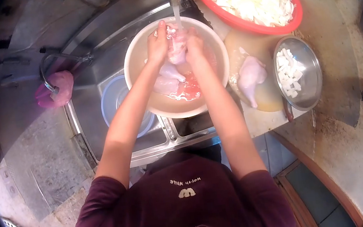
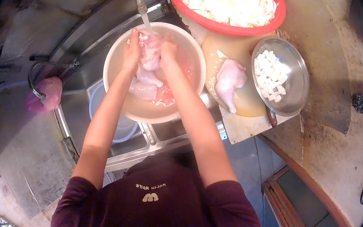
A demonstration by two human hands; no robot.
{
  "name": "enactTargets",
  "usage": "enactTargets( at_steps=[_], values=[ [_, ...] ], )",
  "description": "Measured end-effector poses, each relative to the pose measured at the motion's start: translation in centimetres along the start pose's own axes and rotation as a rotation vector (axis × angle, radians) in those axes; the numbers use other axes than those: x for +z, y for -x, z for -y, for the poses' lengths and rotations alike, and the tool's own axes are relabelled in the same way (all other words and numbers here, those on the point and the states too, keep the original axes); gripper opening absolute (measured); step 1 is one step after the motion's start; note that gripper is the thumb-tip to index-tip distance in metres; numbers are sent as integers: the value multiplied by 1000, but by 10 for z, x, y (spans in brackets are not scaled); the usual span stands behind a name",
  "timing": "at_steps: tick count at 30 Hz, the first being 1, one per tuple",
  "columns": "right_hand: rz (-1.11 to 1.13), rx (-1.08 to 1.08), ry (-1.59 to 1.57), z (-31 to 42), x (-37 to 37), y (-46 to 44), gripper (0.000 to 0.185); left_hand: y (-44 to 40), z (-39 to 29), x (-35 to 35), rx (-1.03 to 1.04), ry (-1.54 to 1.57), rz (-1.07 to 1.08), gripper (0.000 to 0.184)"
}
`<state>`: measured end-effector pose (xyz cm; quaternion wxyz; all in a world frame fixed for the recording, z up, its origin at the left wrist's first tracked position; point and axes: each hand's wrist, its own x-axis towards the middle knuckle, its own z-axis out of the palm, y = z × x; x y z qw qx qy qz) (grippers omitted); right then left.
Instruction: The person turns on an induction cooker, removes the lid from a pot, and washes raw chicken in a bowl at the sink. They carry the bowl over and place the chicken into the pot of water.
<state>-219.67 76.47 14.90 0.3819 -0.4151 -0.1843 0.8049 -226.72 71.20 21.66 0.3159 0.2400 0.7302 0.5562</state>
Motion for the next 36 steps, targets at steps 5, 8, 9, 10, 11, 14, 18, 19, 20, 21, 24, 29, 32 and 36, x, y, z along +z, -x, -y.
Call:
enactTargets(
  at_steps=[5,8,9,10,11,14,18,19,20,21,24,29,32,36],
  values=[
    [227,33,28,-7,-2,0,30,-19,20,-9,-102,65,-57,48],
    [204,-132,305,-3,6,12,34,-19,28,-12,-123,76,-62,48],
    [151,-98,315,1,8,13,36,-18,29,-13,-123,86,-25,48],
    [97,-62,326,3,9,14,37,-16,31,-14,-123,95,12,48],
    [88,-20,258,2,7,10,38,-13,30,-15,-117,59,38,47],
    [106,92,17,-6,-12,-10,40,-5,23,-13,-112,54,94,46],
    [201,139,-206,2,-46,-8,45,0,10,-1,-194,243,132,46],
    [211,135,-215,5,-53,1,46,2,7,1,-225,271,146,46],
    [264,171,-230,11,-56,15,45,1,8,3,-250,309,185,46],
    [318,206,-245,20,-58,31,44,-1,10,7,-273,346,224,46],
    [490,238,50,29,-71,61,41,-13,21,20,-277,361,257,45],
    [516,111,534,33,-72,73,36,-24,19,40,-111,103,206,45],
    [359,-101,677,27,-66,78,31,-26,11,47,60,-98,81,47],
    [353,-490,823,13,-77,75,33,-47,18,50,62,-17,62,49]
  ],
)
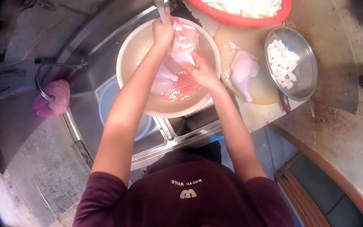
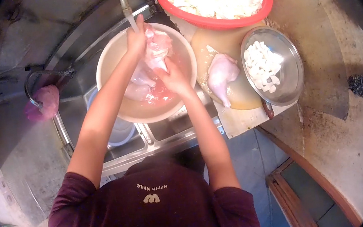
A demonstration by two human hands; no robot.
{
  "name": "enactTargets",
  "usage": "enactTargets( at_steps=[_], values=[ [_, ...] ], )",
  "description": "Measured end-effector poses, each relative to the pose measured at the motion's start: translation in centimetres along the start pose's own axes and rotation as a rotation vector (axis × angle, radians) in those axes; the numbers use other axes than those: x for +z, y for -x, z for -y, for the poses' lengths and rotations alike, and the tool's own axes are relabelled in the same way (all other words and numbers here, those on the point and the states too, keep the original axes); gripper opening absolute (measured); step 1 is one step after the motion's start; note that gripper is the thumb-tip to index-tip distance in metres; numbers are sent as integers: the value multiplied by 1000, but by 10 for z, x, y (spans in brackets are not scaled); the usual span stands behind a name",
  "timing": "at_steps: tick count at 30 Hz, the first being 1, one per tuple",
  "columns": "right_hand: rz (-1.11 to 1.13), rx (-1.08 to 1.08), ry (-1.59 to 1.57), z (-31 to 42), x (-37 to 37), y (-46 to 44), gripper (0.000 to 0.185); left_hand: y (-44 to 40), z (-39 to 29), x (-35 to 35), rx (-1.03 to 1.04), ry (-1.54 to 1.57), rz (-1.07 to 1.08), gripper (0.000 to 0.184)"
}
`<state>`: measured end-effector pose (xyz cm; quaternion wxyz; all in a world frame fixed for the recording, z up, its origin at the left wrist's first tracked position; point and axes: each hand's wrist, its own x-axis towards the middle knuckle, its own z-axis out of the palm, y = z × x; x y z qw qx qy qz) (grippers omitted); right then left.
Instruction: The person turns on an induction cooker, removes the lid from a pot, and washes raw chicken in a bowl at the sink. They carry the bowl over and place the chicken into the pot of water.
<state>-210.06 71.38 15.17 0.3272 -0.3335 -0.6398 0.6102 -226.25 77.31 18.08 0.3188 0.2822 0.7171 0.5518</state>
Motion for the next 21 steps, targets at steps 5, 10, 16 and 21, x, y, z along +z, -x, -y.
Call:
enactTargets(
  at_steps=[5,10,16,21],
  values=[
    [-99,174,500,53,-33,27,39,-14,1,-13,-138,-62,92,46],
    [-456,-84,778,72,-74,54,48,-5,32,-40,135,-630,530,35],
    [-482,181,1034,38,-106,82,53,35,42,-67,314,-1204,561,52],
    [-573,17,1046,41,-105,100,43,44,41,-70,185,-1327,380,68]
  ],
)
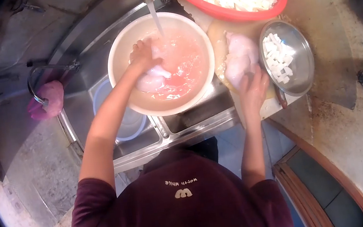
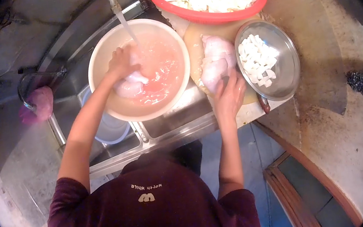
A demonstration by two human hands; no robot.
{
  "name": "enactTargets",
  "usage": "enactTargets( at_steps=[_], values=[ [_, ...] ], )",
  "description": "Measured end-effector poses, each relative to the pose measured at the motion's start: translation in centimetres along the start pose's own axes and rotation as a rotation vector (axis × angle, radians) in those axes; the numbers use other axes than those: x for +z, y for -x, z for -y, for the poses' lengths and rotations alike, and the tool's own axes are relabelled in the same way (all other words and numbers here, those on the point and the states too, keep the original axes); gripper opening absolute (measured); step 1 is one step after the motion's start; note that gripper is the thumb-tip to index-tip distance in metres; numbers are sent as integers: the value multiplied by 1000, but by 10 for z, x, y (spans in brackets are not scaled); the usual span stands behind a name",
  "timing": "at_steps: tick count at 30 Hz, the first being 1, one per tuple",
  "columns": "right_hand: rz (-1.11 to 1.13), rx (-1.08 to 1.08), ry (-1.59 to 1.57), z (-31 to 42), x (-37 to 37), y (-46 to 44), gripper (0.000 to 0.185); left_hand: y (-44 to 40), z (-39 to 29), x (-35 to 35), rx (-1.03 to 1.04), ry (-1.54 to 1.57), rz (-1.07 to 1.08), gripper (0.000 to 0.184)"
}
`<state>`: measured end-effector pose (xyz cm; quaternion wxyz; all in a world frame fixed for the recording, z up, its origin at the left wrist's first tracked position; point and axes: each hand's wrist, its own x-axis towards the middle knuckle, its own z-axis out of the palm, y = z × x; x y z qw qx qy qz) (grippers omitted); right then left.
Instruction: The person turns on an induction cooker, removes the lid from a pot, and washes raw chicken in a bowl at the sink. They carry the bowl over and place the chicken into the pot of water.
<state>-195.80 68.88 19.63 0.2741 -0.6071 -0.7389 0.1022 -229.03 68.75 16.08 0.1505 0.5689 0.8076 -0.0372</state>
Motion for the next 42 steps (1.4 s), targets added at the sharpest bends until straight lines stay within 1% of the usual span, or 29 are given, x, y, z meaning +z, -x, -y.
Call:
enactTargets(
  at_steps=[2,4,5,6,8,10,13,14,16,17,19,20,23,24,27,30,33,36,37,39,42],
  values=[
    [-74,-79,-29,6,-3,1,38,-11,0,1,-133,43,89,68],
    [-116,-159,-87,19,3,-3,34,-22,4,7,-155,17,132,66],
    [-104,-172,-181,31,7,-4,33,-25,5,10,-166,4,153,66],
    [-93,-186,-276,45,12,-5,33,-22,1,5,-110,41,160,66],
    [33,-185,-494,64,30,-8,33,-18,-5,-5,-3,113,176,67],
    [201,-86,-670,81,56,-10,28,-19,-6,0,105,179,181,63],
    [286,-47,-747,86,122,-12,34,-20,-9,0,225,306,153,59],
    [329,17,-759,95,125,-19,32,-19,-12,-3,257,351,136,58],
    [421,149,-779,107,129,-32,28,-19,-21,-7,317,573,46,56],
    [459,332,-938,105,144,-40,29,-18,-27,-11,345,684,-1,55],
    [531,709,-1241,95,179,-52,30,-19,-39,-19,328,848,-32,50],
    [580,762,-1365,99,168,-59,31,-21,-43,-21,321,929,-51,48],
    [1009,929,-1585,97,147,-69,32,-30,-51,-24,229,1387,4,42],
    [971,862,-1603,95,152,-68,36,-28,-51,-28,185,1480,9,40],
    [815,788,-1583,106,141,-66,40,-21,-53,-33,116,1774,122,39],
    [716,685,-1651,109,156,-59,41,-26,-54,-13,165,1460,-54,43],
    [591,641,-1686,122,148,-54,42,-18,-56,-17,-59,1181,-252,35],
    [556,723,-1721,125,156,-53,42,-28,-46,-6,-33,1021,-371,32],
    [550,695,-1735,125,159,-53,42,-29,-44,-1,-84,1128,-326,33],
    [539,642,-1761,127,163,-54,42,-9,-58,-31,-192,1340,-228,36],
    [485,894,-1502,128,171,-69,43,-10,-57,-24,-334,1529,-241,35]
  ],
)
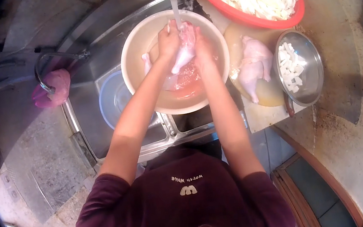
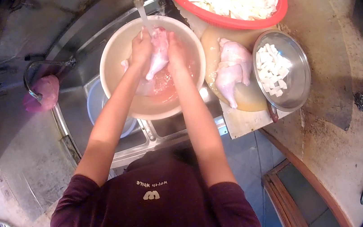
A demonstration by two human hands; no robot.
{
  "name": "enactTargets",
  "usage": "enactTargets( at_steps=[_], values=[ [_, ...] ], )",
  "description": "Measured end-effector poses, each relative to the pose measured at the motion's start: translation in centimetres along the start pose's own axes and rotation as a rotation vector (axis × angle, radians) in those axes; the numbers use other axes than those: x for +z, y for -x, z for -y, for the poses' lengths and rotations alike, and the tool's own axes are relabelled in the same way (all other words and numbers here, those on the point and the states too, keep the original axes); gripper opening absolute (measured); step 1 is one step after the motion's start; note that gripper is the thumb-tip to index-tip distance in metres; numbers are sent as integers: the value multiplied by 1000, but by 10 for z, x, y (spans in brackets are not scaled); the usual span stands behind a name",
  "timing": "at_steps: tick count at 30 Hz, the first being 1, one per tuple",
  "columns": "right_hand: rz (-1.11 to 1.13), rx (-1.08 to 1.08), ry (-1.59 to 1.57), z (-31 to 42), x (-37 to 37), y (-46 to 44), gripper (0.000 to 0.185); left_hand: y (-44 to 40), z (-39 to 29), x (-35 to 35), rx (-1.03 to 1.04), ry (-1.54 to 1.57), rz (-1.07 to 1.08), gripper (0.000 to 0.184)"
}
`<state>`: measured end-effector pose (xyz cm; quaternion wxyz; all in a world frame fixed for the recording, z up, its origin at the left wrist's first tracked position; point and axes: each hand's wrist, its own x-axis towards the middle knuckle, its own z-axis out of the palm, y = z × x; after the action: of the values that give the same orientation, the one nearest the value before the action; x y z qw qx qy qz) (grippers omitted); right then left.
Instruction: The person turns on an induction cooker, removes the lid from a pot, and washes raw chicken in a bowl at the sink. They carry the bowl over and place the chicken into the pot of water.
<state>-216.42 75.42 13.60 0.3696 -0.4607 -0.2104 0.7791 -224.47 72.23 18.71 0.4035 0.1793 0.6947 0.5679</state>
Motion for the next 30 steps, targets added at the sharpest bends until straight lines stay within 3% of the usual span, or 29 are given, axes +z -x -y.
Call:
enactTargets(
  at_steps=[3,6,9,12,15,18,24,27,28,30],
  values=[
    [39,33,113,3,1,-7,47,9,-5,-2,18,-72,-8,37],
    [-45,21,-68,6,9,-5,46,-5,8,-6,-38,274,-14,37],
    [-40,-329,405,4,13,13,48,3,-5,-8,-217,432,-27,34],
    [58,-768,783,-20,4,17,59,-13,4,-10,-233,512,20,32],
    [253,-596,540,-14,-2,22,65,-13,0,-8,-251,354,206,31],
    [282,-394,473,9,-4,32,65,-4,-20,-7,-184,153,326,31],
    [365,-331,262,16,-16,38,67,-24,-29,-2,-83,-146,412,35],
    [265,-74,95,25,-18,47,67,-24,-35,4,-93,-164,374,39],
    [369,70,171,29,-29,43,63,-26,-31,6,-54,-203,362,40],
    [545,206,-170,21,-31,40,58,-30,-25,9,25,-280,338,42]
  ],
)
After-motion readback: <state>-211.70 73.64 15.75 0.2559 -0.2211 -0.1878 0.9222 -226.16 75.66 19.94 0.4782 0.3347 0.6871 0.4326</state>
